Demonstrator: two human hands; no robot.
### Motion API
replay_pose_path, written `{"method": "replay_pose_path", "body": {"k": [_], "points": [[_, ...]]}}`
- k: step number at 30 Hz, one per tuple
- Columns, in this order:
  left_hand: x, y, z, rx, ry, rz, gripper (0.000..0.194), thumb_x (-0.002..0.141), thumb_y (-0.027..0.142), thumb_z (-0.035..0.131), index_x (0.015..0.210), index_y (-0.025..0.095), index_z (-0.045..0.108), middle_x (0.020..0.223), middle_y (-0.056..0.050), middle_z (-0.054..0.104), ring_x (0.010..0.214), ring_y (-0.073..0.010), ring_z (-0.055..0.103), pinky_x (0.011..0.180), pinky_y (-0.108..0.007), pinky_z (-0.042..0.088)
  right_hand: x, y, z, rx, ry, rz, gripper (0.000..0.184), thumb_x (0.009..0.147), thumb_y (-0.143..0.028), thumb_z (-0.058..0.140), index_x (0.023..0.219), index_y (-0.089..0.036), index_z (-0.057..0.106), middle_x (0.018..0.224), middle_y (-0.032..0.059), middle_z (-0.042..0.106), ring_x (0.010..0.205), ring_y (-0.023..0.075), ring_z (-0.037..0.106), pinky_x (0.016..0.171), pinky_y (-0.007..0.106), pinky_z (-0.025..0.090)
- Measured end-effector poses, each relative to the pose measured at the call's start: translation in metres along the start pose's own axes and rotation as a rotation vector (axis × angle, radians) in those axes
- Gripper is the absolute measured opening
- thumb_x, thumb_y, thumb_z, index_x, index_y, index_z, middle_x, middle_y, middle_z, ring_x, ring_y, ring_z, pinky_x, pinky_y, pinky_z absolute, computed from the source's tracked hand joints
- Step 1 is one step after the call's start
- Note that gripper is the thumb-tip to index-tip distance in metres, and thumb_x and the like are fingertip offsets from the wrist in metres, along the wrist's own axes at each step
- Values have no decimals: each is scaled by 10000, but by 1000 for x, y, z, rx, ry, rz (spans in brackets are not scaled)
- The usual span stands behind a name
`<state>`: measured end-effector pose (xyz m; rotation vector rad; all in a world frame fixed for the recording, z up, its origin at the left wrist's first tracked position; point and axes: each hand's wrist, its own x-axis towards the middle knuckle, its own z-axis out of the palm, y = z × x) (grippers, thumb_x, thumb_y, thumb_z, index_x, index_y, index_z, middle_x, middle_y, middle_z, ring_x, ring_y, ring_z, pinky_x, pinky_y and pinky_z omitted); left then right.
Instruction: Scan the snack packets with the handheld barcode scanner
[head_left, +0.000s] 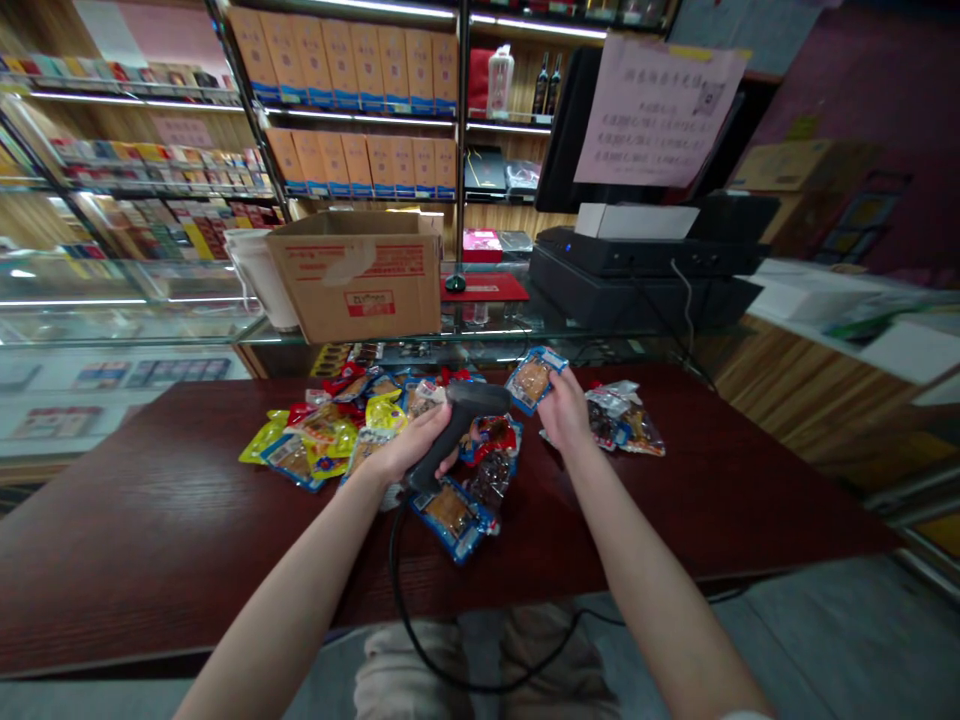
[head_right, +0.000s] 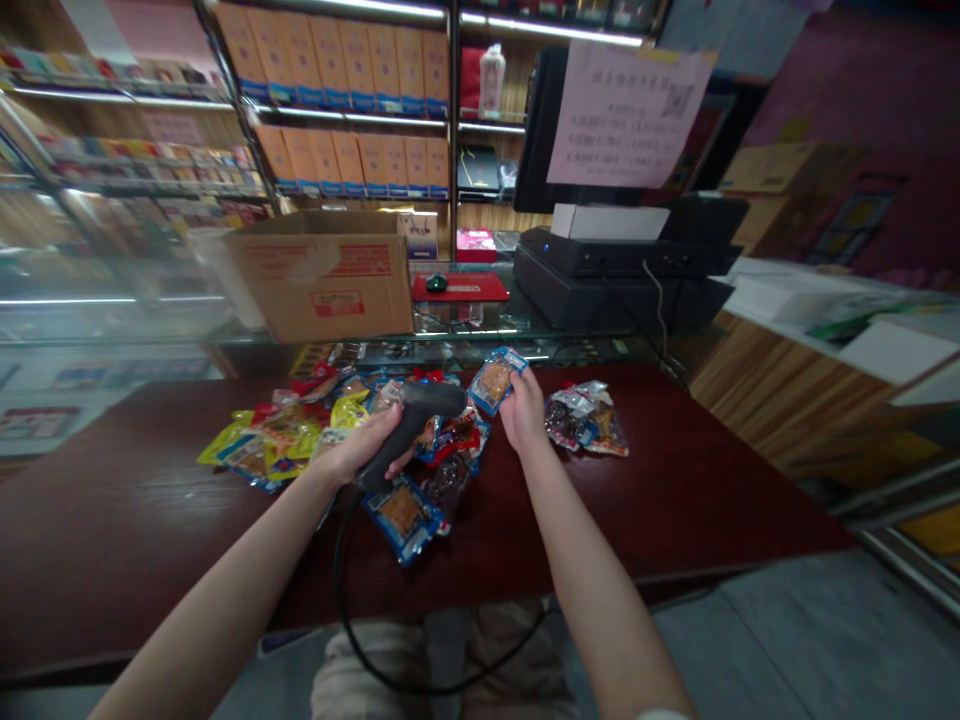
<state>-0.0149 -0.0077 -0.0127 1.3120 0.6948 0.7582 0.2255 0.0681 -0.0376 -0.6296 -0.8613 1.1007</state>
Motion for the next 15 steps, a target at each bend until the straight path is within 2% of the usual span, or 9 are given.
{"method": "replay_pose_path", "body": {"k": [5, 10, 15], "points": [[1, 0, 7, 13, 4, 33, 763, 856, 807, 487, 1112, 102, 632, 458, 21, 518, 358, -109, 439, 373, -211, 332, -1, -3, 1, -33, -13, 1, 362, 803, -366, 651, 1152, -277, 688, 1107, 40, 758, 1121, 240, 681, 1018, 469, 536], [1, 2, 12, 8, 10, 100, 695, 852, 768, 554, 1103, 123, 624, 459, 47, 505, 363, -105, 443, 379, -213, 343, 1, -2, 0, -72, -45, 18, 385, 796, -351, 638, 1173, -288, 678, 1093, 45, 760, 1142, 252, 685, 1026, 485, 539], [1, 1, 12, 16, 20, 40, 765, 819, 817, 541, 1095, 110, 629, 466, 29, 523, 353, -101, 441, 363, -209, 316, 1, 3, 0, -114, -29, -39, 393, 821, -389, 613, 1194, -276, 660, 1126, 56, 744, 1112, 243, 687, 1018, 478, 539]]}}
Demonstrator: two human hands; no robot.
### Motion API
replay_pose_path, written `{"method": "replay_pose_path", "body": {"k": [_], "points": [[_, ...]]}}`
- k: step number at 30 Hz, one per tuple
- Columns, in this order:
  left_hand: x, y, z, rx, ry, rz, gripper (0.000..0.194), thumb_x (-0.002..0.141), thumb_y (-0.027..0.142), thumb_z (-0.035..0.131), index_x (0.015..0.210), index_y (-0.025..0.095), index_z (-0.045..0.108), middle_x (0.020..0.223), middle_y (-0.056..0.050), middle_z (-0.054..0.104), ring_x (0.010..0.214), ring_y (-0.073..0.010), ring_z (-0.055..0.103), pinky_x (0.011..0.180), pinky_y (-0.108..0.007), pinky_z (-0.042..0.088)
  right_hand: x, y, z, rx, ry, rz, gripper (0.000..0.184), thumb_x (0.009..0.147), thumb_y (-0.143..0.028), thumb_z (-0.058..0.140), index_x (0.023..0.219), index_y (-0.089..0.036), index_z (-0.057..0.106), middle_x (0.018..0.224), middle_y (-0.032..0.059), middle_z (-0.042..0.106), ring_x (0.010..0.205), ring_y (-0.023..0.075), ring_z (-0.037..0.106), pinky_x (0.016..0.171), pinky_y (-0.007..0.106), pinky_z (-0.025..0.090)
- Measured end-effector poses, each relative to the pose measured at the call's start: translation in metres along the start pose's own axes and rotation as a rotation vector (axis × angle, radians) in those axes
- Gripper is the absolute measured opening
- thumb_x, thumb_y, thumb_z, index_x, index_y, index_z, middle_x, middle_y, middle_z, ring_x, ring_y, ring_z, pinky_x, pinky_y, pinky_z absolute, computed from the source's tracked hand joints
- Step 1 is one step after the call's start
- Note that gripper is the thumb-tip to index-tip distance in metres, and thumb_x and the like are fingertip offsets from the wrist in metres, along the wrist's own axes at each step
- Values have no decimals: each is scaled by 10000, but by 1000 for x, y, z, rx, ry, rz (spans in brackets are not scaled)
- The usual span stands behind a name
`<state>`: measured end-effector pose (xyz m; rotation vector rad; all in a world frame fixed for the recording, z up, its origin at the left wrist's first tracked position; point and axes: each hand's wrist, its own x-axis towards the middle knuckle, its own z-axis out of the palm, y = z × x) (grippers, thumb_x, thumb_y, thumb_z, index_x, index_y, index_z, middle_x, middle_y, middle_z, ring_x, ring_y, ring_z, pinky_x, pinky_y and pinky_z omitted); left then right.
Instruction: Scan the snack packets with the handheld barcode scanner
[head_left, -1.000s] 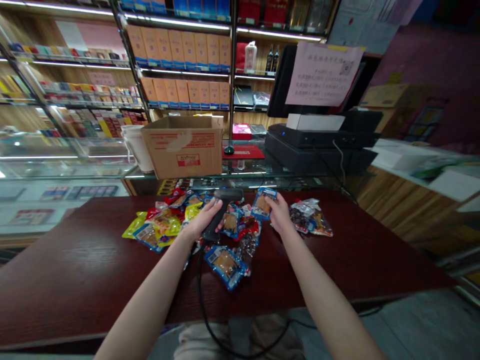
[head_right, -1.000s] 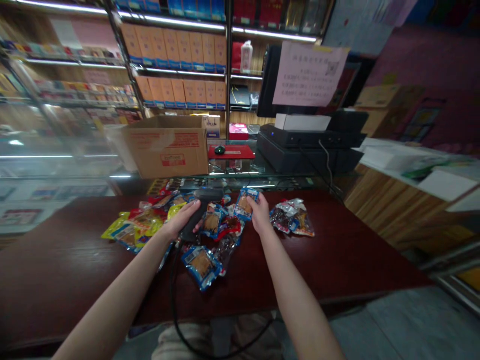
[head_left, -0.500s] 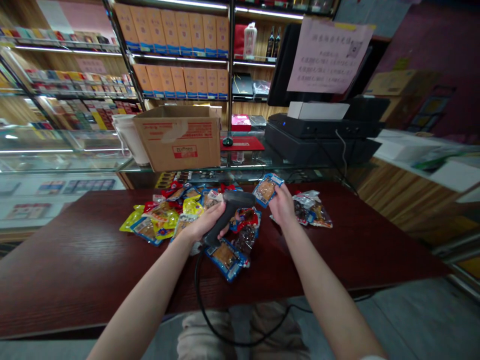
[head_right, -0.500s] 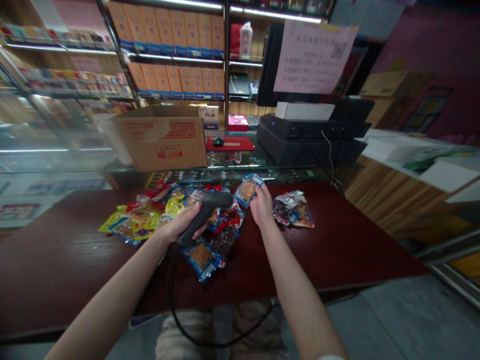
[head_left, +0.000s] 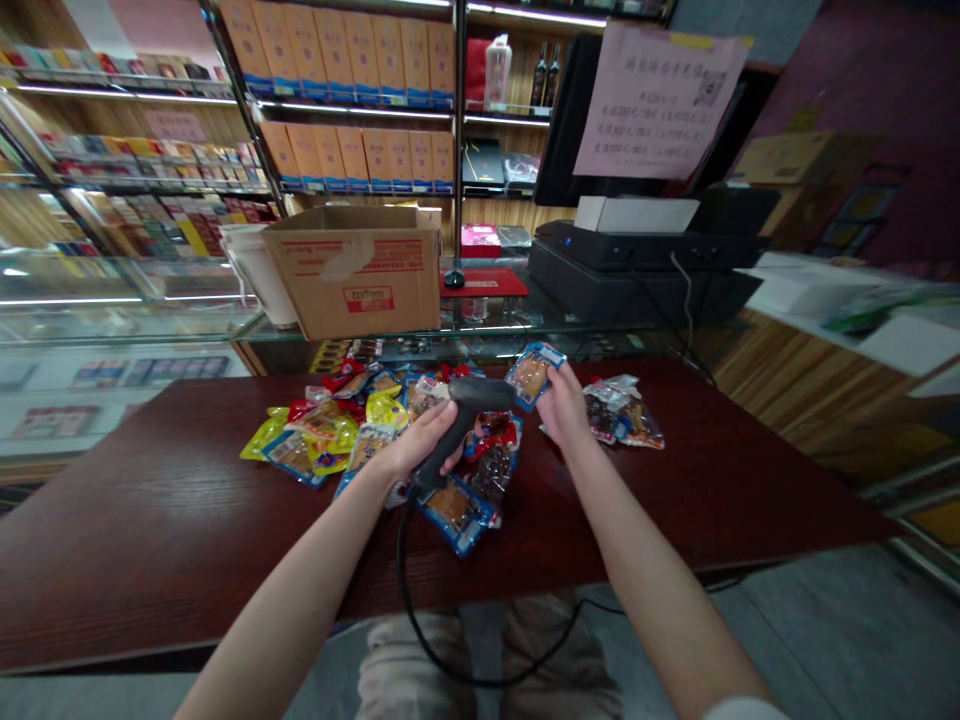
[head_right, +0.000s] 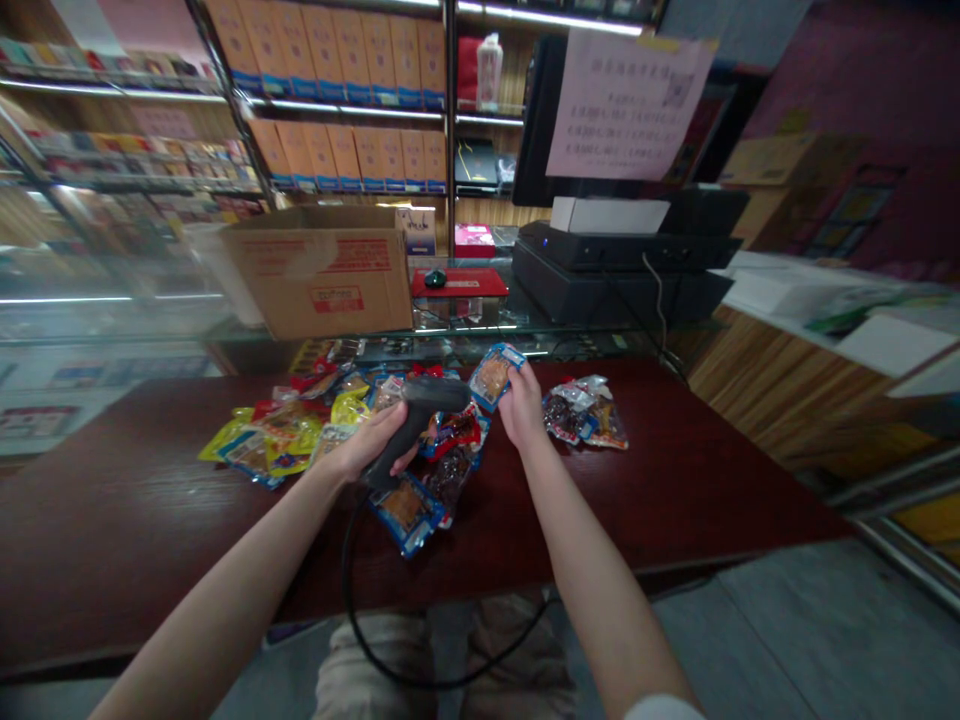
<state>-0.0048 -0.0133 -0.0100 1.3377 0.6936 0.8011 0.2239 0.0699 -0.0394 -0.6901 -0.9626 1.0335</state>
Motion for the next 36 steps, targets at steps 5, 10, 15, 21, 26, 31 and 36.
{"method": "replay_pose_path", "body": {"k": [5, 10, 15, 21, 26, 31, 36], "points": [[0, 0, -12, -51, 109, 2, 753, 777, 809, 606, 1103, 131, 628, 515, 16, 567, 357, -103, 455, 352, -210, 293, 11, -7, -28, -477, 171, -180, 516, 875, -383, 514, 1362, -216, 546, 1207, 120, 679, 1121, 272, 650, 1002, 489, 523], [-4, 6, -39, -82, 277, 29, 764, 763, 832, 594, 1089, 141, 596, 465, 47, 518, 345, -111, 453, 355, -215, 312, 20, -21, -82, -1139, 437, -247, 642, 865, -238, 492, 1484, -112, 371, 1287, 235, 591, 1197, 349, 581, 1070, 590, 409], [-7, 11, -57, -136, 429, 40, 656, 816, 815, 544, 988, 182, 535, 458, 57, 507, 331, -120, 462, 369, -222, 359, 16, -19, -87, -1361, 557, -271, 721, 801, -289, 675, 1442, -91, 411, 1554, 308, 299, 1422, 443, 345, 1135, 674, 272], [-8, 11, -59, -106, 446, 30, 627, 817, 825, 526, 904, 206, 478, 457, 44, 520, 342, -128, 477, 370, -220, 356, -4, 15, -38, -975, -395, -114, 438, 680, -486, 835, 1028, -246, 722, 1037, 86, 689, 994, 284, 639, 970, 478, 490], [-8, 9, -59, -55, 420, 47, 656, 769, 849, 562, 874, 207, 477, 462, 35, 541, 355, -121, 480, 382, -219, 372, -13, 20, -29, -1060, -525, -28, 378, 590, -428, 895, 830, -229, 682, 877, 24, 672, 845, 224, 613, 817, 364, 485], [-8, 10, -56, -38, 400, 72, 653, 796, 829, 550, 902, 185, 528, 467, 32, 535, 353, -115, 472, 372, -218, 357, -4, 5, -36, -924, -371, -28, 432, 580, -460, 873, 777, -229, 566, 775, -27, 617, 738, 187, 565, 758, 345, 475], [-9, 13, -51, -15, 344, 81, 718, 813, 823, 530, 1037, 144, 591, 473, 35, 538, 353, -113, 465, 378, -222, 377, 2, -9, -38, -621, -67, -38, 492, 537, -419, 900, 850, -225, 572, 873, 3, 652, 859, 217, 623, 855, 407, 515]]}}
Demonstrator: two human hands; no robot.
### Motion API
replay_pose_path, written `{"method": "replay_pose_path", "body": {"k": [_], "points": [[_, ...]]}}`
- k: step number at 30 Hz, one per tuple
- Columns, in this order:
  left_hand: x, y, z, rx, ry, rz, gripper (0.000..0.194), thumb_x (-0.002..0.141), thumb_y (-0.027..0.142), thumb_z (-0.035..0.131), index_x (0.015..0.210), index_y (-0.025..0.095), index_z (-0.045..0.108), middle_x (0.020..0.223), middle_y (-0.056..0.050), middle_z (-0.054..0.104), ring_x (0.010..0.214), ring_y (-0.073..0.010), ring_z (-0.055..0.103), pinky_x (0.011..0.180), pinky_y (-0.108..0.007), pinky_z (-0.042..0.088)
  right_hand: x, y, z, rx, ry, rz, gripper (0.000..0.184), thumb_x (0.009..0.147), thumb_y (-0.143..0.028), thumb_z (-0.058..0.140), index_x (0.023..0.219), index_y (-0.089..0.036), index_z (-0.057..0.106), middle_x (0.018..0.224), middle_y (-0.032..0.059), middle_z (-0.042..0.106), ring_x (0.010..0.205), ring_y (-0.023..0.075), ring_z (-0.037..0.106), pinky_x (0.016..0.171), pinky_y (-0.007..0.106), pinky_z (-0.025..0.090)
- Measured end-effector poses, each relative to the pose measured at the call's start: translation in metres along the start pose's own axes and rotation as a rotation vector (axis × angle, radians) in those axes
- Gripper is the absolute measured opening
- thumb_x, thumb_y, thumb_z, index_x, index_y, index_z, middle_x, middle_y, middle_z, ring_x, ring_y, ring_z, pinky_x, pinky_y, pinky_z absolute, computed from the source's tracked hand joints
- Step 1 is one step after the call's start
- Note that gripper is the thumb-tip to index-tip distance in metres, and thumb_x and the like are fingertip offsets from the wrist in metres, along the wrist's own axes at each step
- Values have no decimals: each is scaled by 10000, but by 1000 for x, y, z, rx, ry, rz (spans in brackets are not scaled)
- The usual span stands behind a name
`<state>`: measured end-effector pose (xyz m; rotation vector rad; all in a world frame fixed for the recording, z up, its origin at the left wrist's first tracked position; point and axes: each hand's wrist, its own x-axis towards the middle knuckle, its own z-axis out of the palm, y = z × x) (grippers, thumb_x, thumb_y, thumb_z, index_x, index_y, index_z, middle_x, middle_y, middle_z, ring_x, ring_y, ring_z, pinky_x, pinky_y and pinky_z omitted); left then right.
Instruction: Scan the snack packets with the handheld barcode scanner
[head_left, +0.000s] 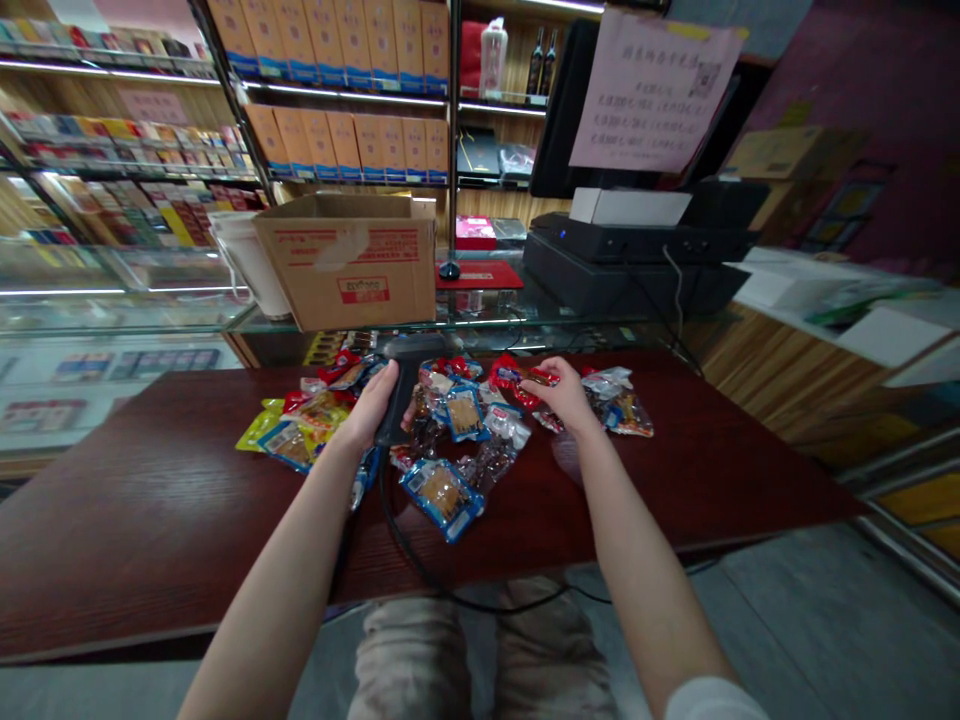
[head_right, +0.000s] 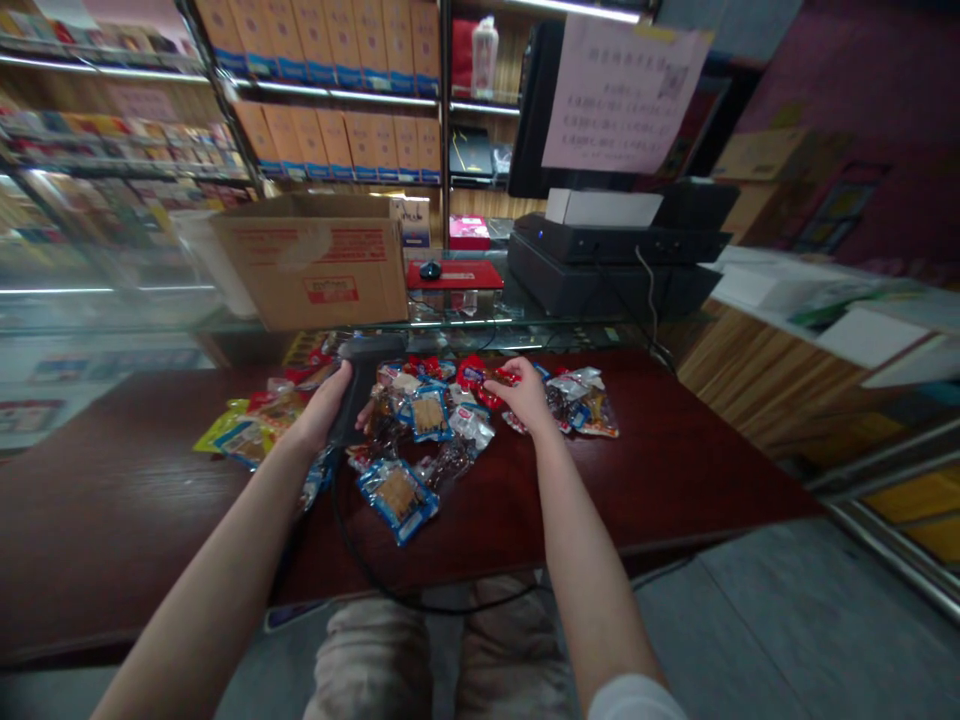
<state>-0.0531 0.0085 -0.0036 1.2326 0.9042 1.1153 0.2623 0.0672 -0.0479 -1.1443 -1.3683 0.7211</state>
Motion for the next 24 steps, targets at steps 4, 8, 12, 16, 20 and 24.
{"method": "replay_pose_path", "body": {"k": [4, 8, 12, 16, 20, 24], "points": [[-2, 1, 2, 35, -15, 8, 771, 786, 852, 530, 1066, 137, 600, 459, 28, 545, 348, -113, 461, 367, -212, 339, -2, -6, -1, 305, 13, 114, 604, 514, -351, 915, 968, -261, 526, 960, -11, 684, 841, 202, 663, 824, 403, 558], [-2, -1, 3, 31, -14, 6, 772, 779, 857, 534, 1058, 141, 610, 456, 27, 543, 351, -113, 465, 373, -212, 341, -4, -6, 6, 304, -63, 73, 503, 558, -280, 872, 932, -256, 538, 905, -34, 684, 817, 176, 663, 878, 389, 551], [-1, -4, 5, -5, -93, 8, 754, 805, 840, 522, 1055, 136, 624, 458, 31, 525, 347, -110, 453, 369, -213, 327, -9, -6, 17, 241, -30, 7, 541, 603, -283, 863, 1049, -257, 558, 905, 0, 710, 831, 210, 692, 886, 424, 557], [-5, -5, 13, -28, -210, 6, 762, 834, 809, 520, 1123, 112, 625, 455, 34, 511, 349, -111, 442, 364, -211, 299, -16, -8, 28, 137, -6, -38, 486, 662, -301, 830, 1064, -261, 559, 891, 17, 729, 843, 240, 715, 884, 454, 563], [-9, -3, 23, 16, -293, -22, 779, 832, 814, 520, 1134, 103, 628, 449, 19, 525, 345, -107, 428, 367, -214, 284, -19, -4, 36, 78, -11, -73, 416, 708, -320, 775, 1065, -258, 571, 906, 32, 732, 858, 254, 722, 876, 463, 571], [-10, -6, 27, 48, -308, -45, 779, 837, 820, 502, 1132, 111, 634, 461, 6, 542, 347, -113, 438, 360, -219, 273, -18, 3, 41, 74, -1, -67, 446, 701, -323, 763, 1100, -262, 574, 914, 26, 722, 857, 249, 712, 884, 459, 574]]}}
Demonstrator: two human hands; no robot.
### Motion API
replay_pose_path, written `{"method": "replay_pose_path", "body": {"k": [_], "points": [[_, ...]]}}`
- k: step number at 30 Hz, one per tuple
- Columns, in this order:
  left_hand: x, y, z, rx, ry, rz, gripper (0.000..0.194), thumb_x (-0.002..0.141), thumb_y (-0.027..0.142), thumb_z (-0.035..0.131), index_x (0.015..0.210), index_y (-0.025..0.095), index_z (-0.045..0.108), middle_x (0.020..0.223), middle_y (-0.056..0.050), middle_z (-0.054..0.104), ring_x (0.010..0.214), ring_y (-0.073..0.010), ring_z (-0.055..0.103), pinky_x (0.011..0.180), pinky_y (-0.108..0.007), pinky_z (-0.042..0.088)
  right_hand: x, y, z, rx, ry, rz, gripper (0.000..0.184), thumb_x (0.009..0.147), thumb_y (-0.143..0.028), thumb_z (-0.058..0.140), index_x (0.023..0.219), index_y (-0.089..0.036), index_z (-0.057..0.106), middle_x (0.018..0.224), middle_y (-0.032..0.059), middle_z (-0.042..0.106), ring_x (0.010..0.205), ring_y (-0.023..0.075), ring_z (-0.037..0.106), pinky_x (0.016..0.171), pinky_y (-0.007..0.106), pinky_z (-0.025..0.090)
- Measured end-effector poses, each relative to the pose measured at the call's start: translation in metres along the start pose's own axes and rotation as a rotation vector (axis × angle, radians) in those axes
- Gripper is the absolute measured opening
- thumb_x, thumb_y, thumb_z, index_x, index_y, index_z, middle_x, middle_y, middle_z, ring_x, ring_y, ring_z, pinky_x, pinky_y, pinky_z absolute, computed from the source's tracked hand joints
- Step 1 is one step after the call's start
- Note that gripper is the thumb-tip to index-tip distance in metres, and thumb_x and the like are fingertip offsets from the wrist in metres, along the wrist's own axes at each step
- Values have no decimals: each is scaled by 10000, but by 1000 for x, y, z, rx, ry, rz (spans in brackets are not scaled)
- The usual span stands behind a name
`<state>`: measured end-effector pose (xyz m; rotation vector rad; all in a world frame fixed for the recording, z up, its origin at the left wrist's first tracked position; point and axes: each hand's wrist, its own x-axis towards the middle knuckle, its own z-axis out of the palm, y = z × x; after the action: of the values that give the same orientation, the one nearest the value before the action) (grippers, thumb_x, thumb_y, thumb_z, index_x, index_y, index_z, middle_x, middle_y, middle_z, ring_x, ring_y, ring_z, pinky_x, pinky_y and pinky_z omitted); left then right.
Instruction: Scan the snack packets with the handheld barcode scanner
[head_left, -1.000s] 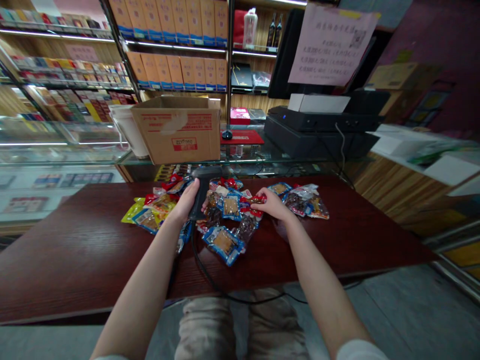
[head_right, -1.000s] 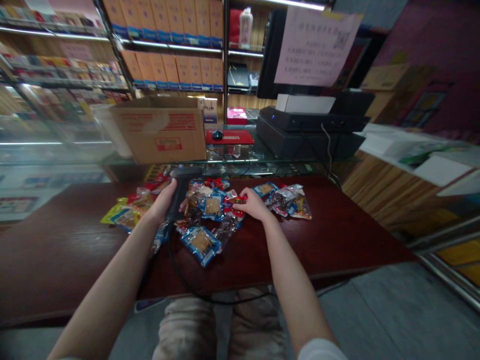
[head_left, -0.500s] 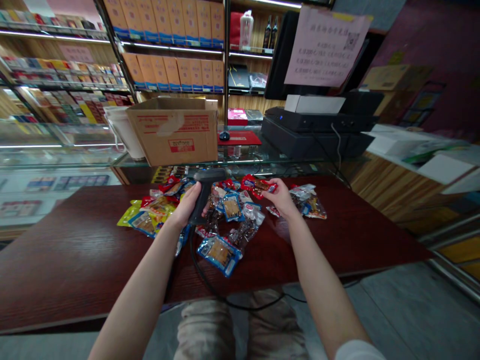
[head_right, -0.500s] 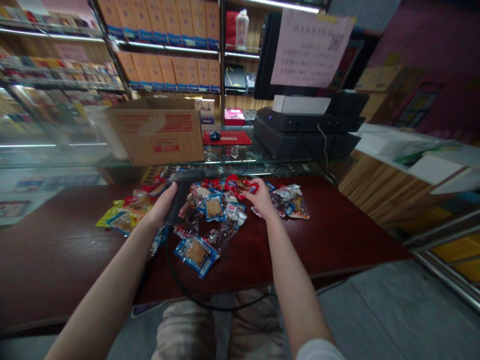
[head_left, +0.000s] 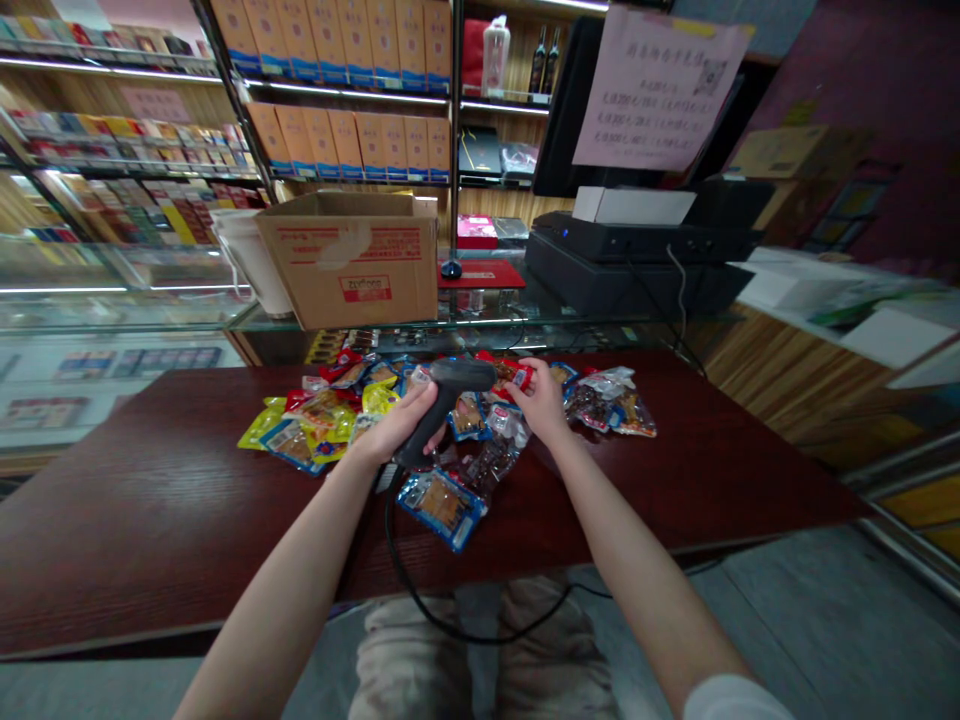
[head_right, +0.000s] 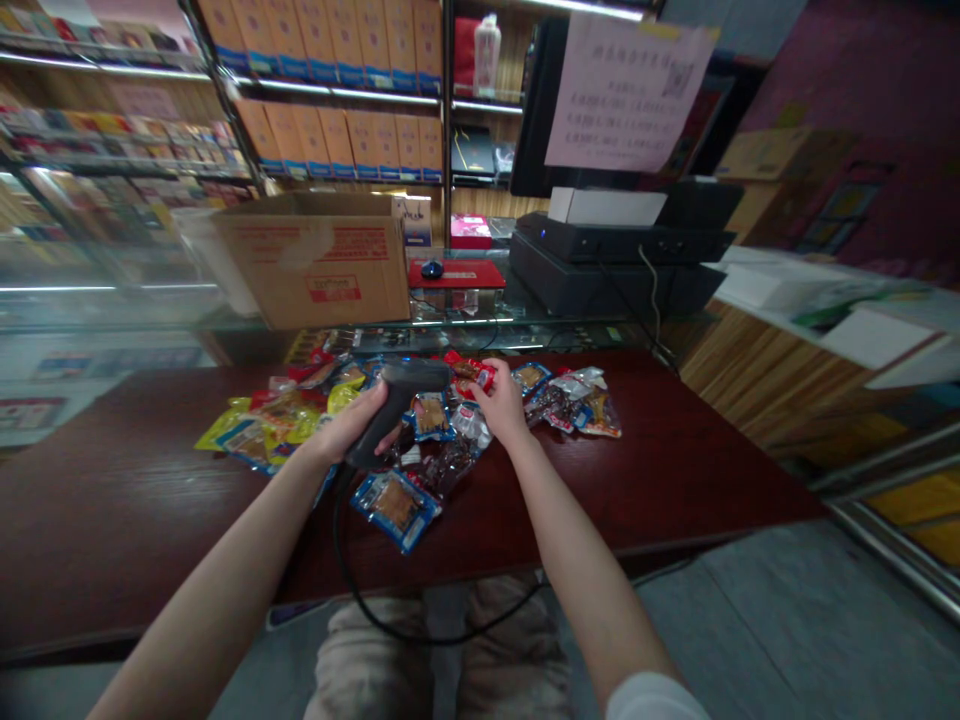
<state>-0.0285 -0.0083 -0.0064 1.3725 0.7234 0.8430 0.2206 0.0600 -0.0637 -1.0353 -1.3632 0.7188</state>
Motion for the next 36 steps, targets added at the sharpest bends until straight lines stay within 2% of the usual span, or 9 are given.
{"method": "replay_pose_path", "body": {"k": [7, 19, 29, 33, 36], "points": [[2, -4, -2, 5, -3, -1, 779, 857, 811, 475, 1151, 107, 635, 458, 10, 540, 348, -113, 441, 364, -216, 284, 2, 11, 0, -46, 8, -50, 530, 686, -236, 705, 1186, -262, 531, 1055, 46, 693, 954, 231, 682, 936, 426, 547], [2, -4, 0, 6, 11, -10, 764, 830, 818, 515, 1144, 131, 622, 487, 12, 550, 357, -114, 453, 363, -219, 290, -1, 10, 1, -105, -8, -65, 516, 718, -211, 671, 1218, -263, 557, 1034, 51, 687, 959, 252, 678, 979, 456, 530], [4, -11, 3, -10, 28, 12, 726, 820, 799, 562, 1134, 145, 565, 508, 31, 550, 373, -108, 457, 376, -210, 312, -2, 10, 3, -195, 8, -163, 503, 713, -200, 634, 1205, -242, 541, 1044, 72, 695, 897, 235, 667, 884, 415, 559], [4, -10, 2, -28, 49, -6, 763, 820, 804, 558, 1145, 114, 586, 507, 15, 559, 372, -108, 462, 370, -212, 305, -1, 15, 3, -235, -30, -170, 524, 745, -193, 610, 1256, -247, 505, 1069, 70, 684, 951, 245, 686, 909, 429, 561], [5, -9, 0, -57, 60, 6, 790, 814, 806, 567, 1169, 101, 605, 479, 20, 539, 361, -111, 460, 368, -218, 293, 5, 17, -6, -279, 20, -194, 524, 764, -186, 591, 1274, -245, 484, 1109, 89, 669, 993, 254, 679, 930, 436, 551]]}}
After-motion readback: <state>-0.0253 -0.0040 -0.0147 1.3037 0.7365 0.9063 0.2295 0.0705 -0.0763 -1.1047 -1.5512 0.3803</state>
